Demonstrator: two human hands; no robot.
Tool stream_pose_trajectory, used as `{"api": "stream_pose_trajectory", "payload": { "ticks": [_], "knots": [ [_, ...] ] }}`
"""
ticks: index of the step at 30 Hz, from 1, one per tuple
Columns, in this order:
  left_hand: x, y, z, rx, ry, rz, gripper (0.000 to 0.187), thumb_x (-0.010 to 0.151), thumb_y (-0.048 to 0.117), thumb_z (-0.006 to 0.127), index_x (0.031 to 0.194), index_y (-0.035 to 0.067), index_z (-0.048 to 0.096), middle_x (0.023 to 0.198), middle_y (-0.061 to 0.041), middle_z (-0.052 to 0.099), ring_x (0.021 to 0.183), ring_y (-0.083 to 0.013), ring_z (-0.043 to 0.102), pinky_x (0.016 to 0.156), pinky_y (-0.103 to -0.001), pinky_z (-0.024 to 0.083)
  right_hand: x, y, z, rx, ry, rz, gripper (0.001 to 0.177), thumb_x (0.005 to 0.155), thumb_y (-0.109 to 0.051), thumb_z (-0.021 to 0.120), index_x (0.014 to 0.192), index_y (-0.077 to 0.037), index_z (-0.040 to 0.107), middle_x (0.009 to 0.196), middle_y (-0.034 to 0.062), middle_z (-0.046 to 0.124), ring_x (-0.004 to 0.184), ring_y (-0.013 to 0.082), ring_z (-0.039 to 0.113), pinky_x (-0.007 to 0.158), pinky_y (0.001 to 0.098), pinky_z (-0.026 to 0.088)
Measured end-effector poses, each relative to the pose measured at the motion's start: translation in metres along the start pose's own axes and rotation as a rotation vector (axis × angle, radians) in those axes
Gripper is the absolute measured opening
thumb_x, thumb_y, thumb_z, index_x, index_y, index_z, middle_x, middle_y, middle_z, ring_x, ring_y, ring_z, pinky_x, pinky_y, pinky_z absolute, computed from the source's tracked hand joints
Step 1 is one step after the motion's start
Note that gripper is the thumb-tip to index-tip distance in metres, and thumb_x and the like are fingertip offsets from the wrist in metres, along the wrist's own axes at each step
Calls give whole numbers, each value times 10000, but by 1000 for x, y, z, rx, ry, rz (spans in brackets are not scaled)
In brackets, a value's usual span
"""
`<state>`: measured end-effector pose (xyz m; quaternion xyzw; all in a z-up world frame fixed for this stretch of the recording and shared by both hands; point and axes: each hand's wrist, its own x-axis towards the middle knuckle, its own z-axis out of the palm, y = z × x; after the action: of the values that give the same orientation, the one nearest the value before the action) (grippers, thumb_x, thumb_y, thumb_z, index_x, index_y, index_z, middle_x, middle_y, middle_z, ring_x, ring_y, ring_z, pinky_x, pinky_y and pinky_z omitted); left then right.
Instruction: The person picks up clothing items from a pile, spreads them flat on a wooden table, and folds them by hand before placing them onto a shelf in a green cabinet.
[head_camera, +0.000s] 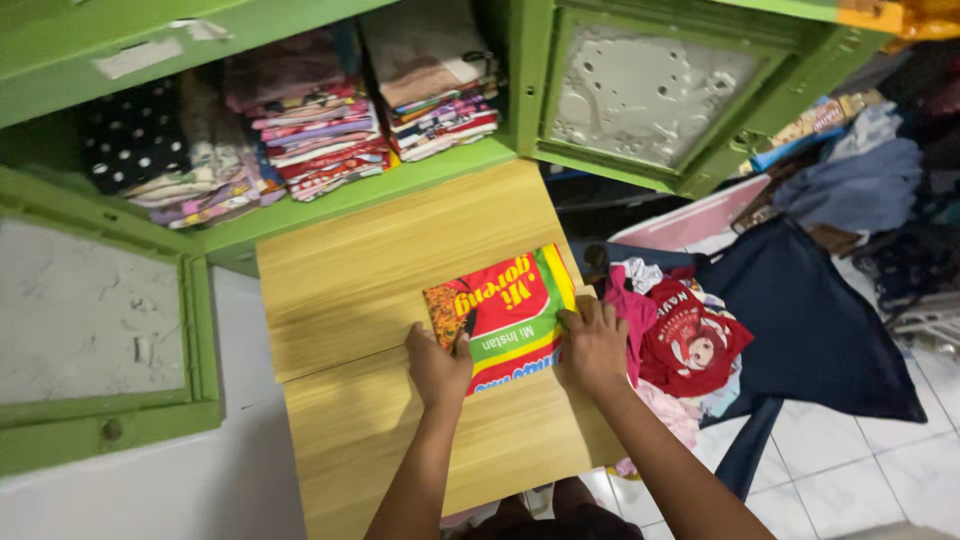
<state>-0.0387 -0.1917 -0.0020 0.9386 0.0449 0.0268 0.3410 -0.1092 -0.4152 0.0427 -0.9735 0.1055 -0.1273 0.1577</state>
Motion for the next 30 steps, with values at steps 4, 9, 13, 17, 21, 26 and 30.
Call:
{"api": "stream_pose_trajectory", "payload": {
  "ticks": [4, 9, 13, 17, 21, 26, 30],
  "knots": [
    [18, 3, -8, -49, -168, -320, 749, 762, 321, 835, 1296, -76, 489, 854, -199, 763, 926, -318, 739, 835, -410, 564, 7, -3, 23, 14, -3, -18, 388, 814, -172, 650, 1171, -21, 664, 1233, 239, 590, 1083, 441, 570, 932, 515, 492],
    [32, 3, -11, -92, -369, -293, 328, 855, 353, 742, 1027, 78, 791, 914, -133, 767, 896, -289, 750, 810, -406, 561, 33, -25, 30, -46, -314, 257, 524, 856, -431, 696, 1146, 4, 654, 1216, 282, 577, 1089, 482, 578, 951, 524, 494],
    [30, -6, 12, -567, -333, -128, 311, 878, 276, 696, 1097, 60, 735, 982, -112, 792, 924, -232, 759, 827, -366, 553, 50, -27, 19, 120, -443, 488, 594, 881, -525, 632, 1226, -44, 681, 1312, 331, 530, 1176, 524, 593, 1020, 516, 498],
    [30, -7, 29, -729, -428, -175, 315, 924, 250, 638, 1147, 47, 729, 1027, -144, 790, 953, -240, 725, 861, -357, 546, 59, -20, 16, 232, -481, 575, 656, 886, -555, 596, 1272, -27, 646, 1363, 342, 501, 1214, 502, 616, 1057, 502, 491],
    [28, -5, 27, -537, -220, -189, 399, 891, 238, 697, 1232, 45, 622, 1085, -140, 758, 1014, -278, 737, 880, -378, 547, 62, -24, 23, 149, -425, 489, 748, 932, -546, 601, 1395, 32, 504, 1423, 356, 431, 1242, 561, 527, 1043, 539, 457],
    [19, 5, 9, -498, -128, -140, 453, 819, 151, 711, 1246, 58, 592, 1075, -138, 767, 1031, -304, 750, 889, -401, 565, 61, -16, 47, 103, -495, 513, 662, 927, -460, 633, 1385, -3, 491, 1440, 309, 424, 1258, 535, 511, 1022, 540, 467],
    [16, 24, -17, -275, -140, -264, 515, 825, 175, 767, 1268, 36, 544, 1173, -191, 665, 1072, -369, 675, 893, -472, 539, 72, 28, 53, -111, -317, 66, 472, 853, -198, 707, 1263, 9, 596, 1277, 261, 600, 1216, 451, 589, 1014, 496, 510]
  ]
}}
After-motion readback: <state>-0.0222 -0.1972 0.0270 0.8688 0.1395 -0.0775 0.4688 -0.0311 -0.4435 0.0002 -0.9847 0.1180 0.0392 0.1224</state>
